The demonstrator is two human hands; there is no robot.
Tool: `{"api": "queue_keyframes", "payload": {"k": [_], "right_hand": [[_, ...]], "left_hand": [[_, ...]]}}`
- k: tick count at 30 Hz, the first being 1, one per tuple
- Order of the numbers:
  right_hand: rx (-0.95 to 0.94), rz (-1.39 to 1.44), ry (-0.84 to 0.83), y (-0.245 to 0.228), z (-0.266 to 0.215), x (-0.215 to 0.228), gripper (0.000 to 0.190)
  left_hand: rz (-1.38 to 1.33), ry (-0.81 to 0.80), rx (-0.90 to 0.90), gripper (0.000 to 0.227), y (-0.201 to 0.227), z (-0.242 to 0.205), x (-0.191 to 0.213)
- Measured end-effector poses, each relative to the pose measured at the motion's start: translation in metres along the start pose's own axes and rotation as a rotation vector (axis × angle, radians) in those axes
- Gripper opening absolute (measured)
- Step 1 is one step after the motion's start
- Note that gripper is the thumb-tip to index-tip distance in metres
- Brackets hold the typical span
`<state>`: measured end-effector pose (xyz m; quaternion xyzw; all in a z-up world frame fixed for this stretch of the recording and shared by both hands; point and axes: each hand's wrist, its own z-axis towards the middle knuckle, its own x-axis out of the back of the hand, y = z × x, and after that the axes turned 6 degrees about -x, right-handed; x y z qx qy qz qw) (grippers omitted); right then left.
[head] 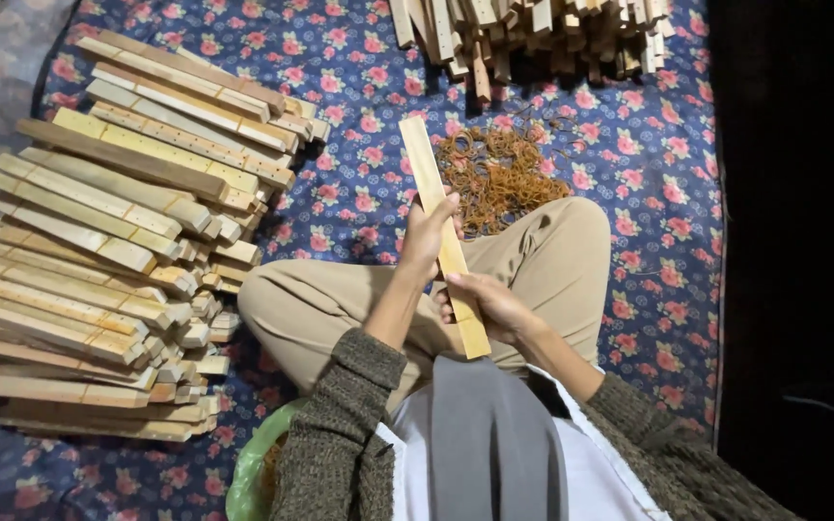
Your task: Tying rubber bands around individual wooden slats and stacking them.
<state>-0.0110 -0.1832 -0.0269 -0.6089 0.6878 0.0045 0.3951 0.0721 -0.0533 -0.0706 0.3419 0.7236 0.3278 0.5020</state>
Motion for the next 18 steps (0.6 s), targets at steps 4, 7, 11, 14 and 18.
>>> {"api": "queue_keyframes", "payload": {"k": [4,7,11,14,18], "right_hand": [[-0.011,-0.250,-0.066,0.005,-0.026,-0.013,0.021],[-0.043,-0.253,-0.043,0.009,-0.030,-0.009,0.022],[0.079,-0.212,0.059,0.010,-0.035,-0.013,0.039],[0.079,-0.074,0.101,0.019,-0.013,-0.008,0.049],[0.131,-0.426,0.044,0.008,-0.022,0.013,0.054]], "left_hand": [[0.056,-0.001,-0.007,0.050,0.025,-0.005,-0.005],[0.074,0.006,-0.023,0.051,0.022,-0.008,-0.012],[0.084,0.094,-0.086,0.051,0.023,-0.016,-0.017],[0.122,0.104,-0.098,0.050,0.019,-0.018,-0.013],[0.140,0.122,-0.155,0.051,0.013,-0.006,-0.001]]}}
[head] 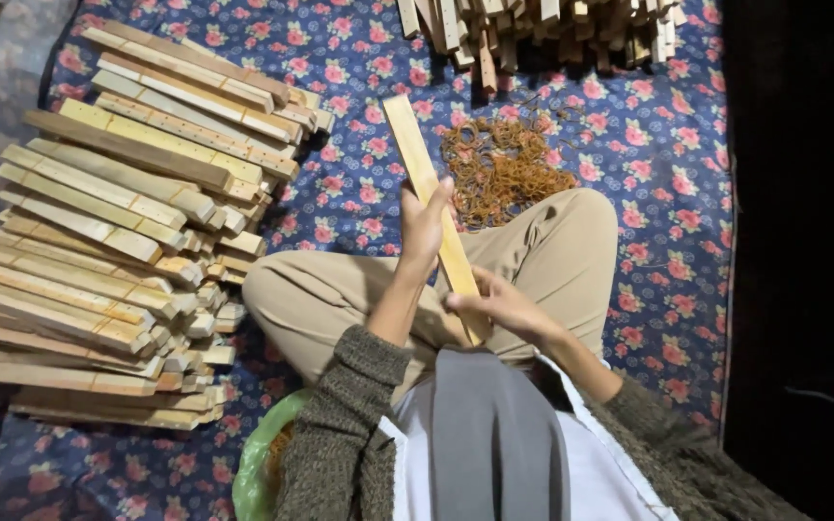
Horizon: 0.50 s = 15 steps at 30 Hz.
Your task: Tying rubber bands around individual wooden slats and stacking them.
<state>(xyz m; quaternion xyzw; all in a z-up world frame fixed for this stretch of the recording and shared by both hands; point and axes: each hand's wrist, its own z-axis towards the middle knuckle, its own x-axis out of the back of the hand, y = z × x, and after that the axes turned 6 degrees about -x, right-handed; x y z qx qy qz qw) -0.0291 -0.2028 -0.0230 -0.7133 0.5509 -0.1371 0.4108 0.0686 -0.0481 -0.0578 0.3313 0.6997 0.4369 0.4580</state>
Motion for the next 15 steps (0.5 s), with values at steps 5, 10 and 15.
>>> {"api": "queue_keyframes", "payload": {"k": [5,10,15], "right_hand": [[0.047,-0.050,0.021,0.007,0.001,-0.012,0.035],[0.116,0.158,0.070,-0.015,0.006,-0.027,0.032],[0.050,0.300,-0.187,-0.010,-0.001,-0.012,0.045]], "left_hand": [[0.053,0.015,-0.022,0.047,0.017,-0.002,-0.015],[0.051,0.046,-0.046,0.049,0.021,0.005,-0.014],[0.009,0.039,0.027,0.043,0.028,0.008,-0.006]]}}
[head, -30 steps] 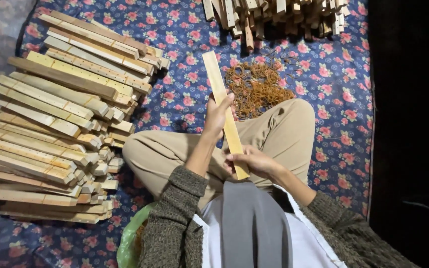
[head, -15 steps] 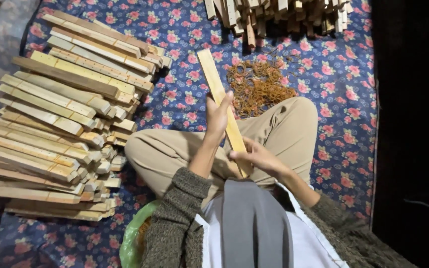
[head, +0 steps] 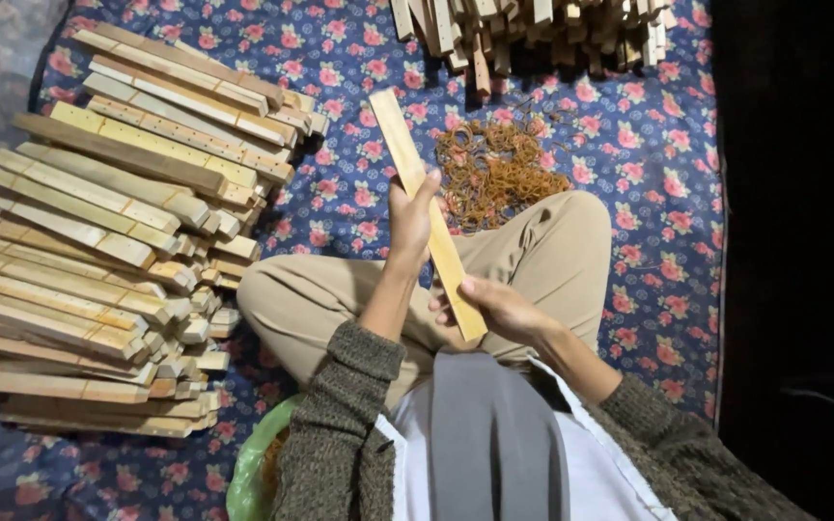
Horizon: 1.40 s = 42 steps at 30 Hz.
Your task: Tying rubber bands around individual wooden slats and stacking them.
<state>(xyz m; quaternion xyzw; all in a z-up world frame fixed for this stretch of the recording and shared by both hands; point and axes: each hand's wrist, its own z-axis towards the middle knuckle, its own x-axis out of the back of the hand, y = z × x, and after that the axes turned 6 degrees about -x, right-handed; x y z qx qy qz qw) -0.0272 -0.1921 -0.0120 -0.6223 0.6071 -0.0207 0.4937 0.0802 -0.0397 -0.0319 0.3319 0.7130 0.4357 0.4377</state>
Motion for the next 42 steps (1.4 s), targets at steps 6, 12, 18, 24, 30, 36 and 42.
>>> {"api": "queue_keyframes", "payload": {"k": [6,12,18,24,30,36,42], "right_hand": [[-0.143,-0.068,-0.040,0.011,-0.004,0.018,0.037],[0.118,-0.764,0.467,-0.001,0.004,-0.016,0.092],[0.220,-0.020,0.119,0.030,0.032,0.025,0.047],[0.075,-0.518,0.010,0.042,0.045,0.071,0.056],[0.450,-0.229,0.379,-0.083,0.031,0.039,0.067],[0.371,-0.202,0.460,-0.081,0.046,0.058,0.061],[0.200,-0.297,0.524,-0.082,0.094,0.109,0.068]], "left_hand": [[-0.042,-0.001,0.047,0.047,-0.015,0.002,0.002],[0.217,0.039,-0.040,0.068,-0.037,0.008,0.005],[0.038,-0.162,-0.024,0.053,0.031,-0.029,-0.015],[0.114,-0.323,0.008,0.063,0.009,-0.007,0.000],[0.960,-0.498,-0.185,0.057,0.037,-0.062,-0.009],[0.470,-0.634,0.243,0.045,-0.024,-0.035,0.009],[0.318,-0.533,0.359,0.056,-0.071,-0.022,0.029]]}}
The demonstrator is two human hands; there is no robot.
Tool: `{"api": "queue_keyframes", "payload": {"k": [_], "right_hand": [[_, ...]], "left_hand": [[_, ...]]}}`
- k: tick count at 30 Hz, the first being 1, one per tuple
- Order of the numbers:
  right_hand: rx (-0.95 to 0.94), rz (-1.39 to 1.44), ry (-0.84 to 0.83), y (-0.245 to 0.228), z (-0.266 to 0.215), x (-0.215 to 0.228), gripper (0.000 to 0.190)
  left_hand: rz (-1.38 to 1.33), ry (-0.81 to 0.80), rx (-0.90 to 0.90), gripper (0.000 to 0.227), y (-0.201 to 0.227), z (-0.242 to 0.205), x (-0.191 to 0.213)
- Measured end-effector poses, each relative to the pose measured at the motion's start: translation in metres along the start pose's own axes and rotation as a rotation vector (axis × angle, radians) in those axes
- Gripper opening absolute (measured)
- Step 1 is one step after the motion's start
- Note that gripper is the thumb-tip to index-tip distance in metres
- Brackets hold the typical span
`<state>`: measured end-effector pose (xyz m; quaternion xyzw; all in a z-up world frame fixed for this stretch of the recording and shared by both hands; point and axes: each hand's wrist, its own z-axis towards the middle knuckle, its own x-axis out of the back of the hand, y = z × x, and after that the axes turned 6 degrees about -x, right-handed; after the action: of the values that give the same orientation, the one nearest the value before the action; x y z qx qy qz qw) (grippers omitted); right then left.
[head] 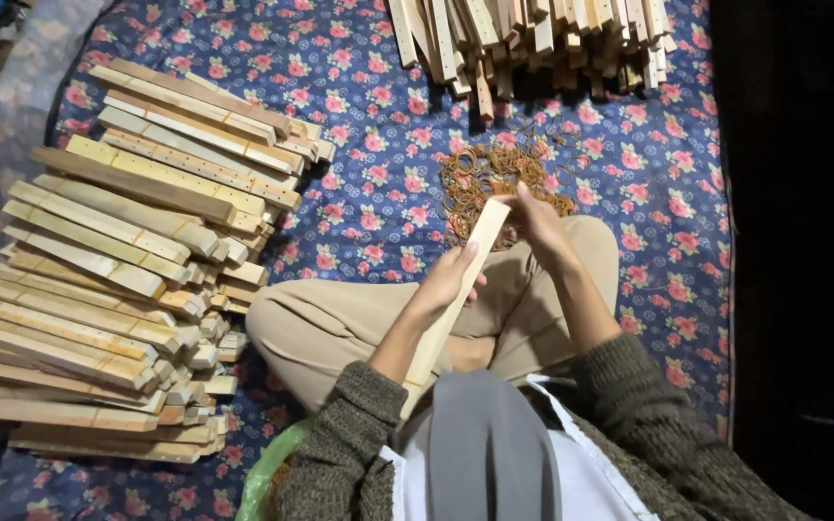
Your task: Tying rubber bands around individual wooden slats and stacking them.
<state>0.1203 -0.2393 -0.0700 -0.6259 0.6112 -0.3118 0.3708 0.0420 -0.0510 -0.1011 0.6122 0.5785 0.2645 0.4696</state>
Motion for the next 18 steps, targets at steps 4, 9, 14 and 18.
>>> {"api": "queue_keyframes", "payload": {"k": [4,9,14,18], "right_hand": [[0.163,-0.333,0.247,0.027,0.108,-0.001,0.026],[0.371,-0.767,0.332,0.060,0.232,-0.005,0.013],[0.442,-1.088,0.384,0.057,0.247,-0.012,0.009],[0.554,-1.062,0.405,0.041,0.206,-0.005,0.012]], "left_hand": [[-0.136,0.044,-0.033,0.051,-0.031,0.020,0.010],[-0.176,0.087,0.064,0.036,-0.025,0.013,0.025],[-0.189,0.120,0.097,0.039,0.004,0.002,0.037],[-0.244,0.130,0.101,0.044,0.000,0.021,0.044]]}}
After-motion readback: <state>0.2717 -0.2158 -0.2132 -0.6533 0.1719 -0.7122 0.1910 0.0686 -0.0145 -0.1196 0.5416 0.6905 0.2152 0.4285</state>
